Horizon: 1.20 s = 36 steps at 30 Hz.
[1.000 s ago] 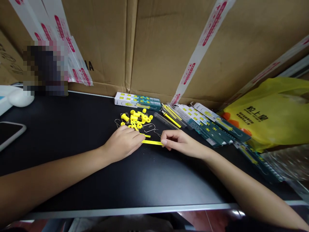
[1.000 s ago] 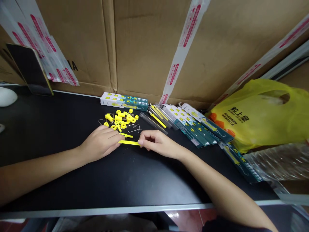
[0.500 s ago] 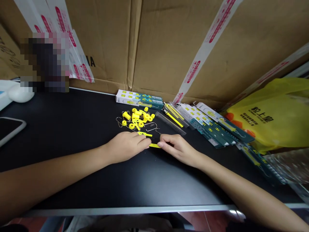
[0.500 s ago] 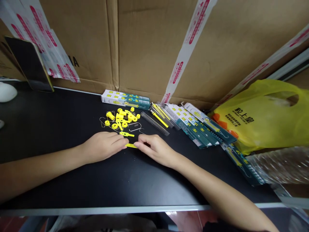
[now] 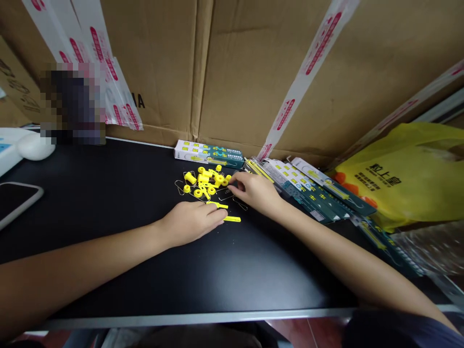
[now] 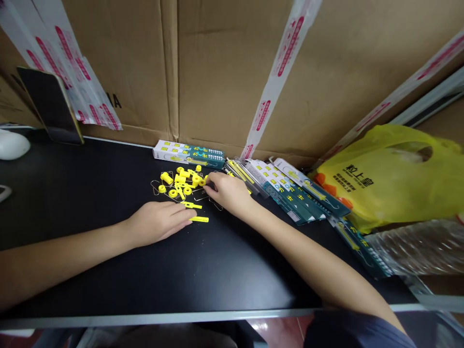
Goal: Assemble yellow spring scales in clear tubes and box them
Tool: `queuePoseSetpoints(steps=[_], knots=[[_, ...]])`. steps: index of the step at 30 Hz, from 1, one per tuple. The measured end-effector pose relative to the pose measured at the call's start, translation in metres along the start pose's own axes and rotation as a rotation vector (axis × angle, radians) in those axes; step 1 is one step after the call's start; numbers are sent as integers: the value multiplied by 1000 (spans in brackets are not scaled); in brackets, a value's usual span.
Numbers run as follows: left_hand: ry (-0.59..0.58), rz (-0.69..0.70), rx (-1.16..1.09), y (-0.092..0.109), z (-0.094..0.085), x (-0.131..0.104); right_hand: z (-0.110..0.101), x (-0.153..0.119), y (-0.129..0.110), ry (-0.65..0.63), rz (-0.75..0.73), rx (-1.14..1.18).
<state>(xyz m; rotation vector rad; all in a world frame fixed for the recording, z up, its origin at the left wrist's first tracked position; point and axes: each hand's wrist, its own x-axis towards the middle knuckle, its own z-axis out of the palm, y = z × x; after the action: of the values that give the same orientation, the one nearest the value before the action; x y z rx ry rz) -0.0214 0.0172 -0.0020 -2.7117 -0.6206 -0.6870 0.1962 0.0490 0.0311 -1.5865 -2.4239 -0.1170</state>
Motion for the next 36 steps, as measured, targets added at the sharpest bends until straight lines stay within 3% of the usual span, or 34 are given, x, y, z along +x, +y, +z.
queuePoseSetpoints(steps=[7, 17, 20, 23, 25, 28, 31, 36], knots=[[26, -26, 5, 0, 3, -2, 6, 22, -10, -85, 85, -206], [11, -86, -46, -2, 3, -3, 5, 29, -7, -142, 113, -56], [-2, -117, -61, -2, 4, -2, 1, 27, -3, -86, 125, 107], [-27, -152, -71, -2, 5, -3, -5, 17, 0, -40, 87, 508], [-31, -162, -69, -2, 5, -3, -8, 2, 2, -72, 75, 834], [-28, -174, -69, -2, 5, -3, -8, -27, 1, -140, 160, 1120], [-40, -181, -82, -2, 5, -3, -2, -50, -3, -192, 198, 1239], [-27, -158, -85, -2, 3, -3, 4, -60, -10, -145, 86, 1249]])
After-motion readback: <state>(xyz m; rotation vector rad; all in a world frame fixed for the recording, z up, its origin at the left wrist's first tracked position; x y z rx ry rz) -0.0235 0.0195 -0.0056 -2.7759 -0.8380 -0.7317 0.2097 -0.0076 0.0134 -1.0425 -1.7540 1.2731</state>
